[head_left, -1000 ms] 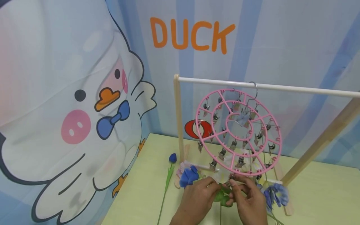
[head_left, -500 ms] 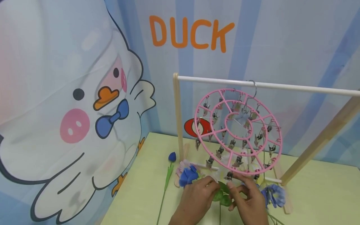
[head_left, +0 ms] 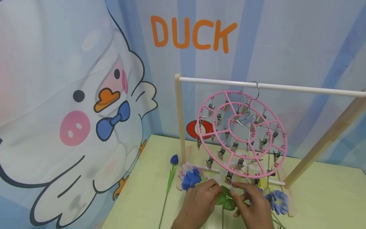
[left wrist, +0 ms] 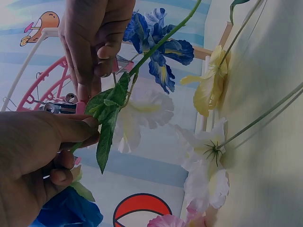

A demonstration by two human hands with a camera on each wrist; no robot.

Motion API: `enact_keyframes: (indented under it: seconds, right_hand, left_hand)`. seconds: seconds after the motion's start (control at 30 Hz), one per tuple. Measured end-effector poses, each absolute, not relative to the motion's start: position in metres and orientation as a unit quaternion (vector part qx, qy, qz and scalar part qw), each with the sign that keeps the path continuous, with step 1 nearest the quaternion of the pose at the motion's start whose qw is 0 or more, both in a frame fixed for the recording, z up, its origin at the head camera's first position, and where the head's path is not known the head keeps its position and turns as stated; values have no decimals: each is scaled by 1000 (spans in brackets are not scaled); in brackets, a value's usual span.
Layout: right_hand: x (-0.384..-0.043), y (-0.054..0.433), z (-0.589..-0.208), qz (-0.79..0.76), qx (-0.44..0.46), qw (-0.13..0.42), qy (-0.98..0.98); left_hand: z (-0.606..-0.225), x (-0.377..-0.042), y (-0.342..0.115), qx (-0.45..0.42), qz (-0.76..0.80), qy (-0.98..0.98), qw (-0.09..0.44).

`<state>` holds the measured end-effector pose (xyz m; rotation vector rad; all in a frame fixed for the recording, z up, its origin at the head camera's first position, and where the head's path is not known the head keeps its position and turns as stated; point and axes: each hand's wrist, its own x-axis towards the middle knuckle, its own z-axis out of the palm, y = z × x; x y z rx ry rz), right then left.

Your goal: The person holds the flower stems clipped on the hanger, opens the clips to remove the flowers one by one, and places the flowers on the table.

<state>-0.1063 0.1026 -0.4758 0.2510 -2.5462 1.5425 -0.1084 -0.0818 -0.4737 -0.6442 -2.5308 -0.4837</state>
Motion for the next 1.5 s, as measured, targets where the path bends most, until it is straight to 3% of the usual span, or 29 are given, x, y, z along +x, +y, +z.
enact_keyframes:
  seconds: [0.37, 0.97, 1.5]
  right_hand:
    - [-108, 107, -479, 404, 107, 119, -901]
    - [-107, 112, -482, 390, 77, 20, -918]
    - [-97, 121, -495, 384, 87, 32, -919]
  left_hand:
    - [-477, -107, -80, -249, -177, -923, 234]
    - [-483, -103, -75, -261, -192, -921, 218]
    - [-487, -100, -70, -272, -168, -925, 204]
